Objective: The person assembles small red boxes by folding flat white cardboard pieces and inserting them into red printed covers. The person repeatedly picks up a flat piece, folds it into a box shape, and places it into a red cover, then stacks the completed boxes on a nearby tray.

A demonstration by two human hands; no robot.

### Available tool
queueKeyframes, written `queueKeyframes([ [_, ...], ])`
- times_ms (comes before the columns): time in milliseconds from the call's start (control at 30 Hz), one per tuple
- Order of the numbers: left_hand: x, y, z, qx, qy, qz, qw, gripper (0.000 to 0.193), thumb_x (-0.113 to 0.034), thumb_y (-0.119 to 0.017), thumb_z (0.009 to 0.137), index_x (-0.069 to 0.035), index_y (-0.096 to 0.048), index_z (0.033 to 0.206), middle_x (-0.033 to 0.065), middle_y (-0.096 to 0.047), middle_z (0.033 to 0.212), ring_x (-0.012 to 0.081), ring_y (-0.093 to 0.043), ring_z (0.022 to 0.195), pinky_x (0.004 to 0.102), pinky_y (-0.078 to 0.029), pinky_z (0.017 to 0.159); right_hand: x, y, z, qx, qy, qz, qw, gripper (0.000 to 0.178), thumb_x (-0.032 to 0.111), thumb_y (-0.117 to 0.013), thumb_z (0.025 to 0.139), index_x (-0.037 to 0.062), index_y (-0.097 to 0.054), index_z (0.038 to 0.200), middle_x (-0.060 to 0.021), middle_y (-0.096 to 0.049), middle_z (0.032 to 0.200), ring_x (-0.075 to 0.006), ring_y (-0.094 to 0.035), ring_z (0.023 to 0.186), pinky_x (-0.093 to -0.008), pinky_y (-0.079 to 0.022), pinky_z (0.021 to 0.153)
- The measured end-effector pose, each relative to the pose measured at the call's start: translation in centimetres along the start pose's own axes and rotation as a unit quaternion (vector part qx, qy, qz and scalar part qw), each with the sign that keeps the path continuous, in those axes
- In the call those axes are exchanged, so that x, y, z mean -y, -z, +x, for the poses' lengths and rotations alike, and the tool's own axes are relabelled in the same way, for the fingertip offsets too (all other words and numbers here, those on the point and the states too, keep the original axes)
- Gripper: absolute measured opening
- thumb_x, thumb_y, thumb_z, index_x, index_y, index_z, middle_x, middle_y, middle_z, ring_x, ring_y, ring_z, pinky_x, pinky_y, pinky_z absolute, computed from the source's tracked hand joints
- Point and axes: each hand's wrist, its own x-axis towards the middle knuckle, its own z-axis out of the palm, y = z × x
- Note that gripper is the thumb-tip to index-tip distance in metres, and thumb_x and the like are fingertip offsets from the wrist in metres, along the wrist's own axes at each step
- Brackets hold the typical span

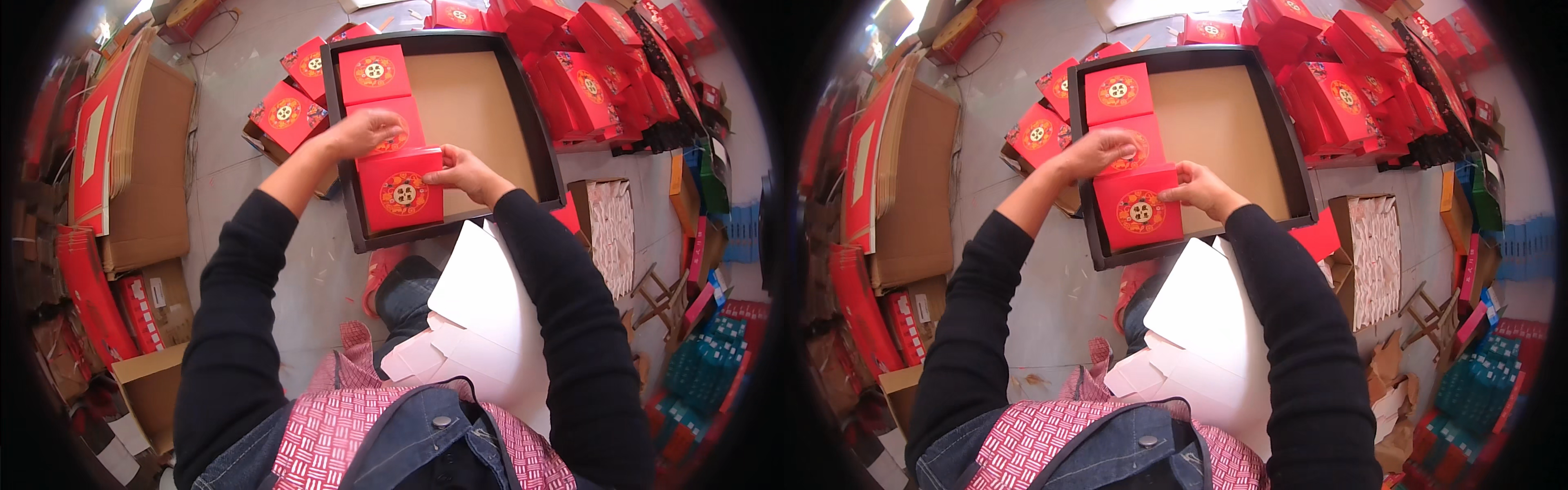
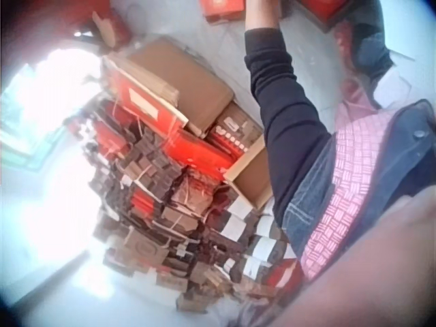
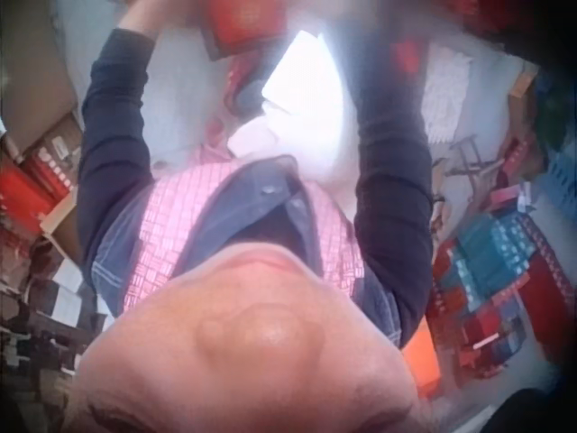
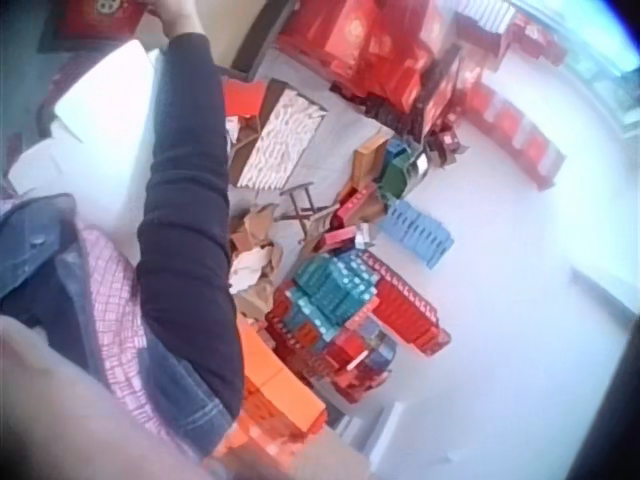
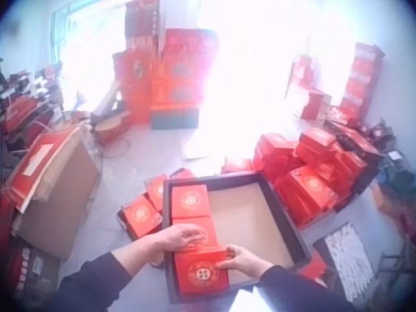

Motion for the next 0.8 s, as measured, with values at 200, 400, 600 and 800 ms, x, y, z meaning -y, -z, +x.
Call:
queueKeyframes([
  [200, -0.6, 0.5, 1.0, 0.149, -0.077, 0.528, 0.833, 0.087, -0.036, -0.075, 0.069, -0.032, -0.033, 0.144, 0.0073, -0.013, 0.157, 0.0346, -0.009, 0.144, 0.0642, -0.015, 0.11, 0.7, 0.7, -2.9, 0.035, 0.011, 0.103, 0.994, 0.05, 0.009, -0.071, 0.082, 0.0054, -0.051, 0.128, -0.0055, -0.062, 0.116, -0.0153, -0.059, 0.106, -0.0312, -0.048, 0.092],
  [400, 0.9, 0.3, 2.1, 0.088, -0.055, 0.502, 0.859, 0.092, -0.049, -0.074, 0.063, -0.039, -0.031, 0.144, 0.0072, -0.014, 0.157, 0.0399, -0.006, 0.143, 0.0683, -0.012, 0.108, 1.0, -0.3, -1.8, 0.036, -0.029, 0.052, 0.998, 0.051, 0.019, -0.069, 0.086, 0.008, -0.05, 0.132, -0.0062, -0.061, 0.117, -0.016, -0.057, 0.108, -0.0348, -0.048, 0.091],
  [600, 1.5, 0.3, 2.2, 0.084, -0.052, 0.509, 0.855, 0.094, -0.056, -0.074, 0.064, -0.038, -0.029, 0.145, 0.0066, -0.016, 0.156, 0.0398, -0.006, 0.143, 0.0697, -0.015, 0.107, 0.6, -0.9, -1.1, 0.033, -0.045, 0.033, 0.998, 0.052, 0.028, -0.068, 0.087, 0.0106, -0.05, 0.132, -0.0061, -0.06, 0.119, -0.0175, -0.055, 0.111, -0.0381, -0.046, 0.09],
  [800, 1.4, 1.8, 3.4, 0.123, -0.04, 0.517, 0.846, 0.096, -0.061, -0.074, 0.063, -0.037, -0.031, 0.145, 0.0051, -0.02, 0.155, 0.0416, -0.013, 0.141, 0.0701, -0.024, 0.103, 1.0, -0.7, -0.2, 0.049, -0.055, 0.025, 0.997, 0.049, 0.031, -0.066, 0.088, 0.0088, -0.051, 0.129, -0.0073, -0.057, 0.123, -0.0192, -0.052, 0.117, -0.0438, -0.047, 0.093],
])
